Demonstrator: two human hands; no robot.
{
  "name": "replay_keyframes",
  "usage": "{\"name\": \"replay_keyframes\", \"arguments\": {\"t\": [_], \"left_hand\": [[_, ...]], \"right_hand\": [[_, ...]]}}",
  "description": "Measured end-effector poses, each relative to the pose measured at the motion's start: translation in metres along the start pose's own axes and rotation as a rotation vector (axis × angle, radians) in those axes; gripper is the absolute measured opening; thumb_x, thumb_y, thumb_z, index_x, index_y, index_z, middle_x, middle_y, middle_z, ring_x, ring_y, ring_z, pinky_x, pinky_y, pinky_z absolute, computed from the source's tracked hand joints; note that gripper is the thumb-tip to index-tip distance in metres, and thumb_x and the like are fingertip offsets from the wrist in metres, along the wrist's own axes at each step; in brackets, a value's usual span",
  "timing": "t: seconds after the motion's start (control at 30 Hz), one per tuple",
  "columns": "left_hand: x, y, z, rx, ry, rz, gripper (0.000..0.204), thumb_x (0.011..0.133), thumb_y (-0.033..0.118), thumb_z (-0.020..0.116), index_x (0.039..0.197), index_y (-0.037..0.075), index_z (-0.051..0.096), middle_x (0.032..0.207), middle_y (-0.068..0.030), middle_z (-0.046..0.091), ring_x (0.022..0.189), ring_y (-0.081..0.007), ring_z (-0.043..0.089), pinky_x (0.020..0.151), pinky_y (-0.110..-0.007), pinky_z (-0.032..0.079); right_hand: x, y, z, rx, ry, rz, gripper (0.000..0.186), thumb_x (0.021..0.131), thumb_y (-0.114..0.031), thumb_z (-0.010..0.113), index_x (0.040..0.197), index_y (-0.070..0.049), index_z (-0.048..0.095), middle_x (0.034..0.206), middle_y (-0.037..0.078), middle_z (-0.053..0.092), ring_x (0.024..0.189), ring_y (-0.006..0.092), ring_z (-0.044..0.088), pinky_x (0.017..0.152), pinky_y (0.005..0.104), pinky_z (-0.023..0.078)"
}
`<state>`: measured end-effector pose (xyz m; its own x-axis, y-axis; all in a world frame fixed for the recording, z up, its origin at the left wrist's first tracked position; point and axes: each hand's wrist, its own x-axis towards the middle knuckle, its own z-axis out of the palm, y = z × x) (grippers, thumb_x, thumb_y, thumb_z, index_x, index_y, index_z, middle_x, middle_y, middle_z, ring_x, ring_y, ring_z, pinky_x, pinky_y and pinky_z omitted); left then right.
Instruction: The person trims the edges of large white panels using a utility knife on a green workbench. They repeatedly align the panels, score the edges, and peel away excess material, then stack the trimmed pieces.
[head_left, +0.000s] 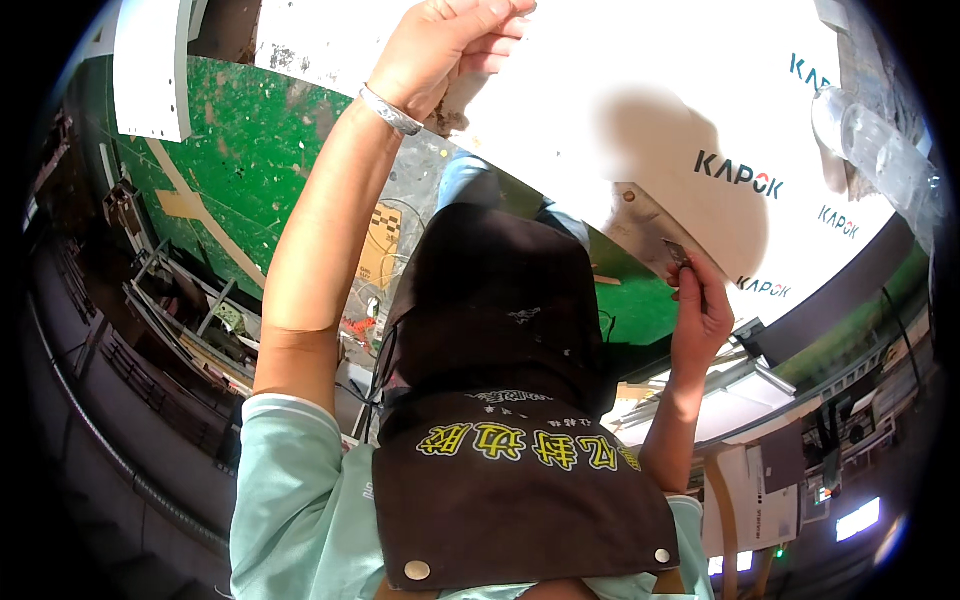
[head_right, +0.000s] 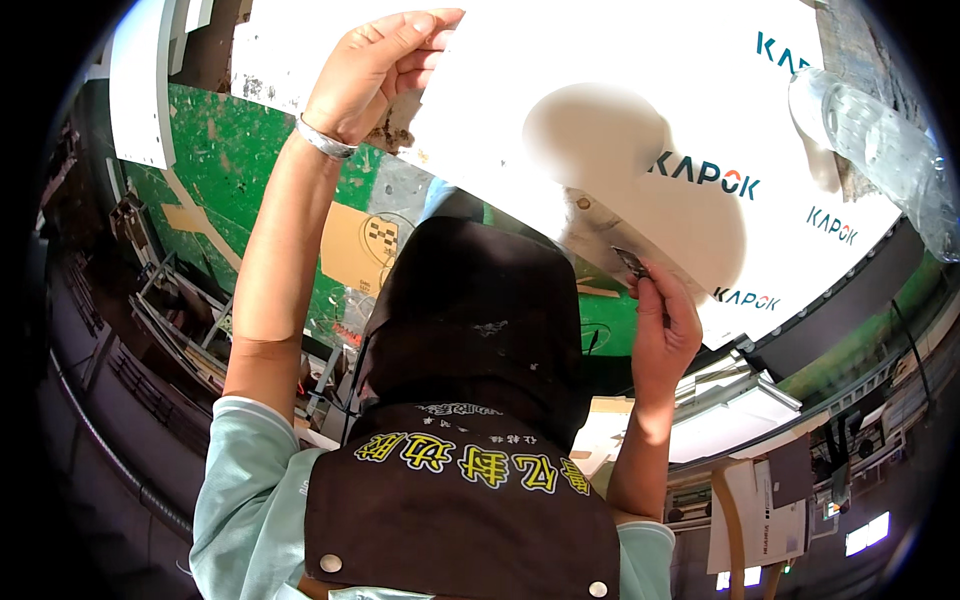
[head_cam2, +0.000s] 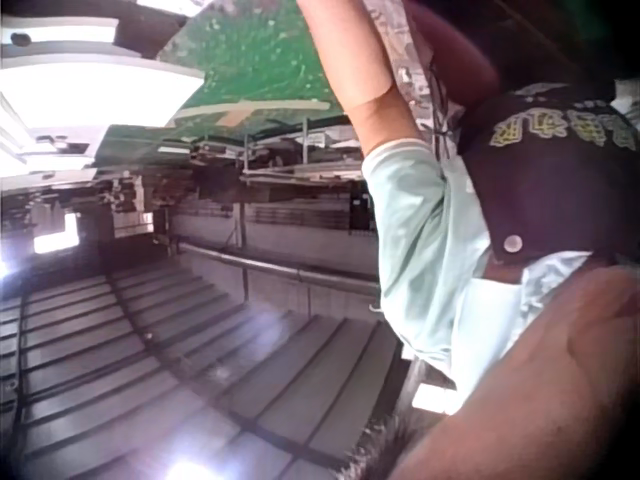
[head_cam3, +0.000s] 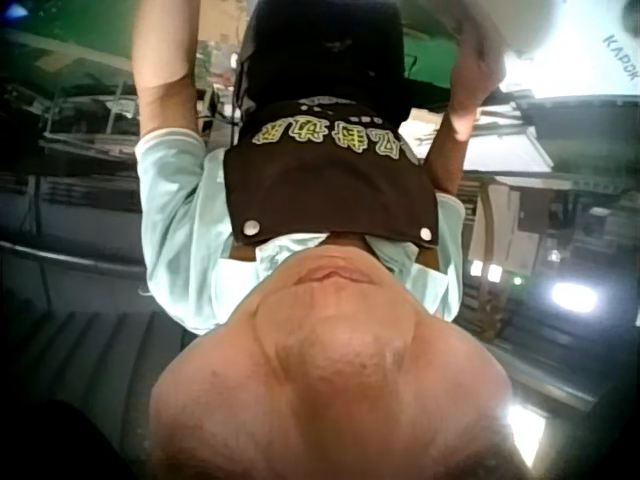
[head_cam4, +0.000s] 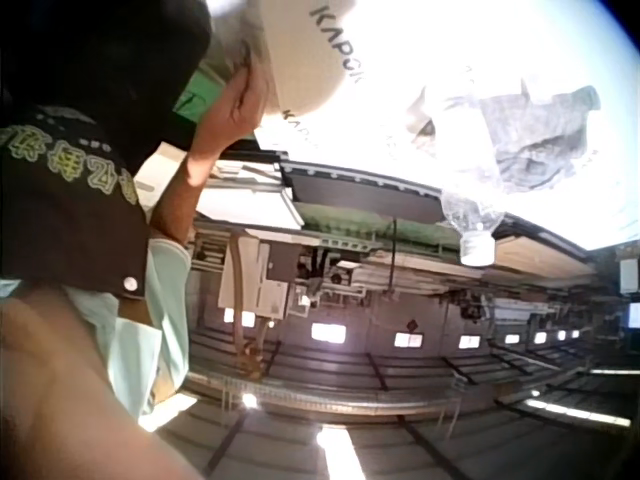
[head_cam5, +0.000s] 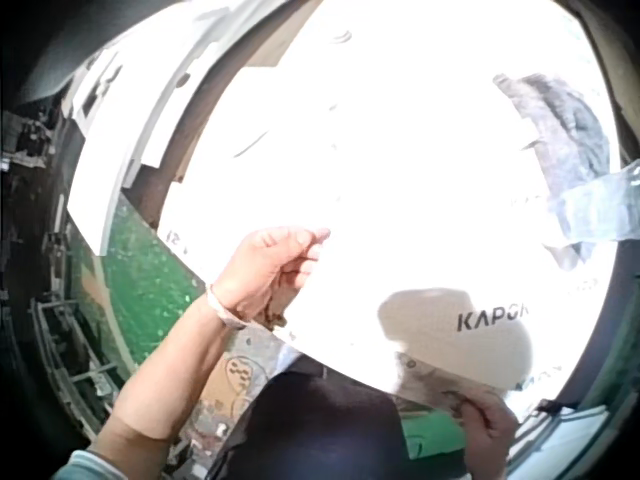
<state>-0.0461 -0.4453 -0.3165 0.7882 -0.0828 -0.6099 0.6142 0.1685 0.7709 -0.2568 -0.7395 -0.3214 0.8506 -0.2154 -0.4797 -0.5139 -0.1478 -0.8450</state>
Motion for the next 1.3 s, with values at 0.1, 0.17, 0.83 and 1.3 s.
{"name": "replay_keyframes", "arguments": {"t": [0.1, 0.17, 0.83, 1.3], "left_hand": [[0.014, -0.001, -0.016, 0.042, -0.108, -0.059, 0.019, 0.093, 0.021, 0.066, 0.082, 0.006, 0.066, 0.073, -0.0004, 0.065, 0.058, -0.0073, 0.058, 0.053, -0.021, 0.046], [0.029, -0.018, -0.012, 0.265, -0.094, -0.007, 0.018, 0.093, 0.023, 0.067, 0.087, 0.006, 0.066, 0.076, 0.0008, 0.065, 0.064, -0.0060, 0.056, 0.058, -0.021, 0.046], [-0.089, -0.150, 0.249, 1.172, 0.427, 0.722, 0.027, 0.093, 0.012, 0.065, 0.118, 0.004, 0.068, 0.112, -0.0075, 0.060, 0.090, -0.0117, 0.060, 0.072, -0.025, 0.051], [-0.129, -0.196, 0.367, 1.303, 0.536, 0.697, 0.033, 0.092, 0.018, 0.067, 0.117, -0.004, 0.065, 0.094, -0.0066, 0.065, 0.079, -0.0122, 0.058, 0.072, -0.030, 0.049]], "right_hand": [[0.004, 0.006, 0.010, -0.015, -0.024, -0.008, 0.020, 0.094, 0.002, 0.056, 0.112, 0.003, 0.067, 0.098, 0.008, 0.068, 0.087, 0.0128, 0.066, 0.078, 0.0227, 0.050], [0.011, 0.016, 0.007, -0.014, -0.011, -0.029, 0.020, 0.094, 0.002, 0.057, 0.111, 0.002, 0.067, 0.097, 0.008, 0.068, 0.087, 0.0133, 0.066, 0.078, 0.0232, 0.050], [0.021, 0.158, -0.390, 0.588, 0.826, -0.049, 0.030, 0.094, -0.012, 0.061, 0.121, 0.001, 0.063, 0.091, 0.002, 0.067, 0.076, 0.0043, 0.058, 0.062, 0.0187, 0.047], [0.051, 0.253, -0.526, 0.719, 0.434, -0.012, 0.019, 0.089, -0.021, 0.072, 0.093, -0.003, 0.068, 0.079, -0.004, 0.063, 0.069, -0.0003, 0.054, 0.059, 0.0177, 0.042]]}}
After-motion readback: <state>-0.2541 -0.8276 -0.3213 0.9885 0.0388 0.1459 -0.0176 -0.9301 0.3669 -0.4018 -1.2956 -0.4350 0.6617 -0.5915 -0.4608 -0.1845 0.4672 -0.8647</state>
